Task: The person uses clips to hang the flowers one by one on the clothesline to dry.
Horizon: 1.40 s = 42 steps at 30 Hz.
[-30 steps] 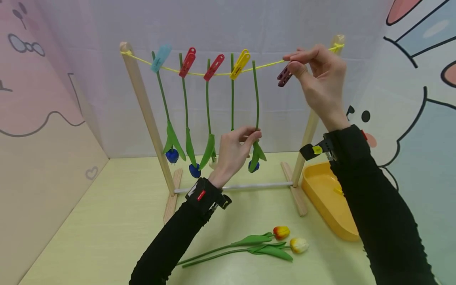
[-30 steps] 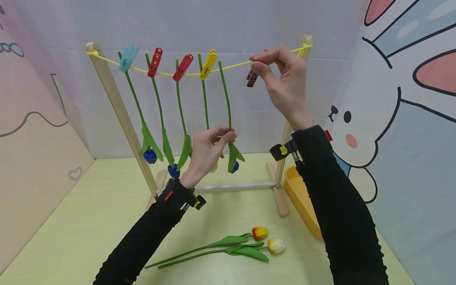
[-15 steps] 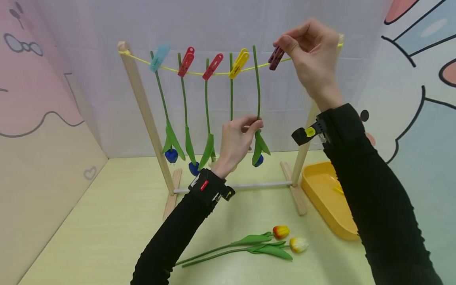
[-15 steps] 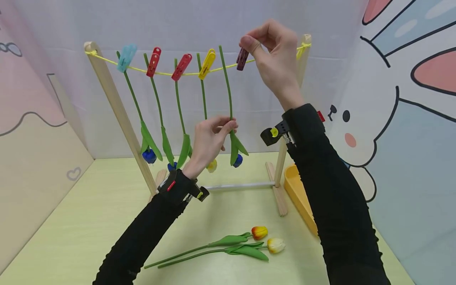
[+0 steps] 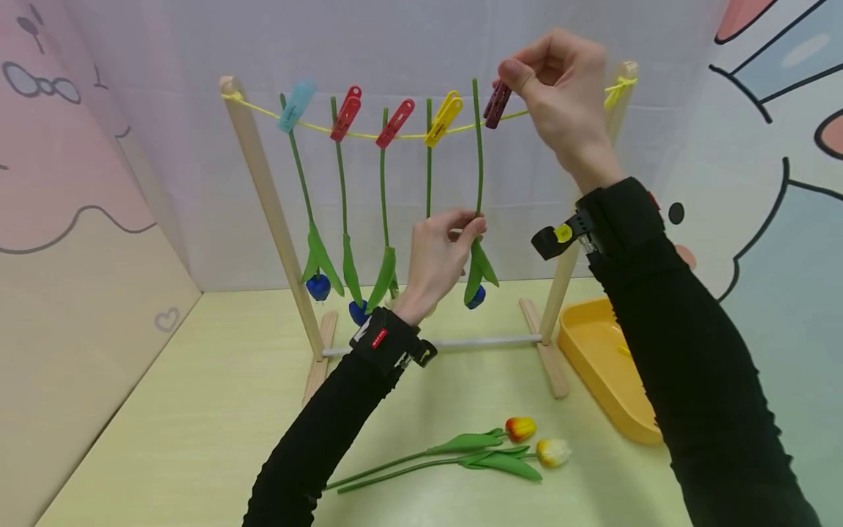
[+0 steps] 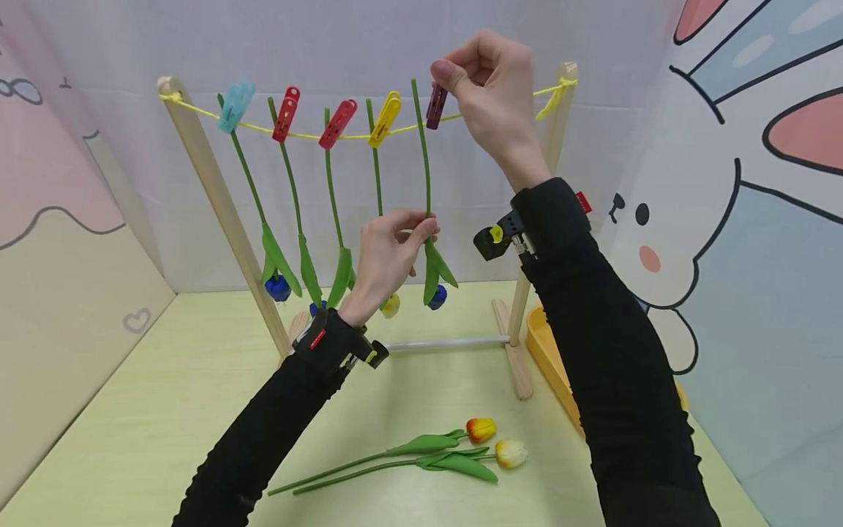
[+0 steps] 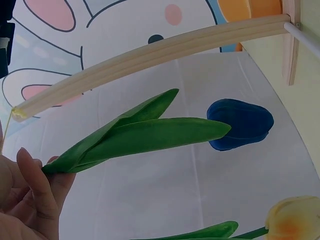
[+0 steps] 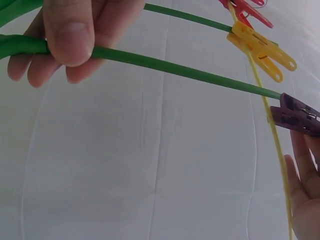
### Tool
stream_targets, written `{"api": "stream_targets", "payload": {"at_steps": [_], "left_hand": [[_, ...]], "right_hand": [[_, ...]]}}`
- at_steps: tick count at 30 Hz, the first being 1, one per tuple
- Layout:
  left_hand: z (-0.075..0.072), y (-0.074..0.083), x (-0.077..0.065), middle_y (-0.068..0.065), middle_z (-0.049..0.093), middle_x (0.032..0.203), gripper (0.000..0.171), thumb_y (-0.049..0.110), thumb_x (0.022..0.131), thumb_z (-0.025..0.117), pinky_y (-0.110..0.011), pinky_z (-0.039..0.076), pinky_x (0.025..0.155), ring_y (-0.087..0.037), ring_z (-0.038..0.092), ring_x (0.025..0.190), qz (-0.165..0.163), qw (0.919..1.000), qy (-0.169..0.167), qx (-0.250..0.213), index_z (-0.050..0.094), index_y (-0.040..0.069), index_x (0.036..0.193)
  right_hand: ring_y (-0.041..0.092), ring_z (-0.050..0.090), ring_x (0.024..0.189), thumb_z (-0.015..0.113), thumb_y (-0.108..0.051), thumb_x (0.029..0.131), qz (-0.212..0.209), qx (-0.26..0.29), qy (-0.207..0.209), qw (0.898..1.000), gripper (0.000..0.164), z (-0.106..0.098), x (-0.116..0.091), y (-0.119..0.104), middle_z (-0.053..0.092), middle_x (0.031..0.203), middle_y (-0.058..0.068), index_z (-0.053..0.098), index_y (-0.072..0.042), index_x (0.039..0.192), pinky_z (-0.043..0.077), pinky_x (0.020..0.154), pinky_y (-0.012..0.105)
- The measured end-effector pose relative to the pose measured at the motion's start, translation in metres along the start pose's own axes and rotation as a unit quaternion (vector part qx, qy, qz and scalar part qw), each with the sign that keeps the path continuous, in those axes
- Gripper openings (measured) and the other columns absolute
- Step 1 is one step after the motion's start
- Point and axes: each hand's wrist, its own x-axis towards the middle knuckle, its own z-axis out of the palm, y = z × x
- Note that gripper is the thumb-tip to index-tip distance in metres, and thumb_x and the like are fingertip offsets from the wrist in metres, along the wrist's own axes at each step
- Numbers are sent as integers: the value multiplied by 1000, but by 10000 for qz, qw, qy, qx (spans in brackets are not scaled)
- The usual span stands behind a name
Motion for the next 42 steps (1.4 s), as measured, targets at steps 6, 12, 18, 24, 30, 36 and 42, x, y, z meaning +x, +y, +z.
{"api": "stream_targets", "payload": {"at_steps": [6, 12, 18, 24, 30, 36, 42], "left_hand": [[-1, -2, 2, -14, 78, 101, 20, 14, 100, 62, -22, 53, 49, -24, 77, 86, -82, 9999, 52, 46, 74, 2, 110], [-2, -3, 3, -13, 78, 100, 19, 14, 100, 63, -22, 56, 53, -23, 76, 86, -78, 9999, 93, 118, 75, 2, 109], [-4, -4, 4, -13, 78, 98, 18, 13, 99, 64, -24, 60, 77, -22, 76, 86, -99, 9997, 112, 182, 75, 2, 107], [-4, -3, 4, -14, 78, 97, 18, 13, 99, 64, -26, 60, 79, -23, 76, 85, -54, 9996, 154, 210, 75, 1, 107], [-4, -4, 5, -13, 78, 98, 17, 12, 99, 65, -26, 60, 79, -23, 76, 85, -21, 9995, 160, 254, 75, 1, 107], [-4, -4, 5, -13, 78, 98, 17, 13, 99, 65, -27, 60, 79, -22, 76, 85, -7, 9995, 146, 285, 76, 2, 106], [-4, -4, 4, -12, 78, 98, 17, 13, 99, 65, -28, 60, 78, -22, 76, 85, -64, 9995, 144, 277, 76, 2, 106]], "right_hand": [[1, 65, 77, 71, -7, 92, -60, -129, 13, 9999, 13, 5, 2, 0, 68, 77, -20, 72, -16, 83, 51, 84, 18], [-1, 62, 72, 72, -7, 92, -336, -396, 37, 9986, 8, 8, 1, 2, 64, 73, -26, 72, -7, 84, 46, 74, 17], [-4, 60, 70, 72, -9, 92, -462, -657, 84, 9967, 11, 10, 0, 3, 61, 71, -31, 72, 1, 87, 45, 71, 17], [-4, 61, 69, 74, -12, 91, 142, -737, 39, 9972, 11, 9, 2, 0, 62, 69, -26, 73, -2, 87, 43, 72, 17], [-6, 61, 68, 74, -13, 91, 317, -846, -16, 9959, 12, 10, 3, -1, 61, 69, -26, 74, -1, 87, 43, 72, 16], [-8, 61, 69, 73, -15, 92, 323, -1035, -51, 9941, 17, 10, 2, -2, 60, 70, -27, 74, 2, 90, 45, 72, 15], [-8, 60, 69, 73, -15, 92, 338, -1094, -64, 9934, 18, 11, 2, -1, 59, 71, -27, 74, 3, 91, 44, 71, 15]]}}
